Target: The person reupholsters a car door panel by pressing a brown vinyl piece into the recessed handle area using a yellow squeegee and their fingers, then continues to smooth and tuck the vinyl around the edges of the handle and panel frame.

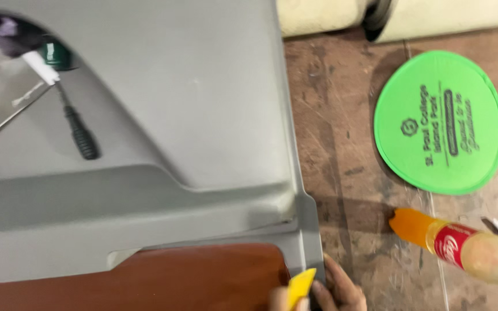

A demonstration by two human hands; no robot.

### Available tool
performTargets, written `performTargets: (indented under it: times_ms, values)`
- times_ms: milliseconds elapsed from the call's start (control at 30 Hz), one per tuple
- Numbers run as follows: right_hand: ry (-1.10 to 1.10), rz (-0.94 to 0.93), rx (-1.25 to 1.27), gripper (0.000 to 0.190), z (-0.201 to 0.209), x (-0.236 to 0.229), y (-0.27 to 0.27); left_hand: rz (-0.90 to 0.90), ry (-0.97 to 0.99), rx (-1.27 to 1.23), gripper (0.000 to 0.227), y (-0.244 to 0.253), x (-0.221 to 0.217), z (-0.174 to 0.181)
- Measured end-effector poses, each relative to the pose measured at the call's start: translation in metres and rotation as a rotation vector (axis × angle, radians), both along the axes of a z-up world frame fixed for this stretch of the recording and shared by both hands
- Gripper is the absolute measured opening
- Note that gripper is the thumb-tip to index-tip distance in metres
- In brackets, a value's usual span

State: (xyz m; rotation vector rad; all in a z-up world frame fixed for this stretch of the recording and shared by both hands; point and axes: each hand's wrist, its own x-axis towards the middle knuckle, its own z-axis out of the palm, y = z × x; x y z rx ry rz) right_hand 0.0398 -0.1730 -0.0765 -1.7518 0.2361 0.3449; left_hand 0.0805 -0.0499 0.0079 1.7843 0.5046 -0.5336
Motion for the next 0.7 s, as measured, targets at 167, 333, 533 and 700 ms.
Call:
performTargets:
  times_ms: [167, 333, 533, 700]
  values:
    - [0.047, -0.038, 0.145, 0.055, 0.01, -0.014, -0.014, 0.025, 0.029, 0.077, 0.036, 0.017, -0.033, -0.009]
    - [0.481, -0.353, -0.084, 0.039, -0.039, -0.126, -0.021, 0.043, -0.018, 0.152, 0.037, 0.038, -0.056, -0.013]
    - [0.567, -0.319, 0.082, 0.034, -0.073, -0.181, -0.05, -0.044, -0.359, 0.302, 0.037, 0.055, -0.098, -0.007]
    - [0.348, -0.506, 0.003, 0.029, -0.006, -0.169, -0.029, -0.619, -0.928, 0.481, 0.038, 0.112, -0.078, 0.002]
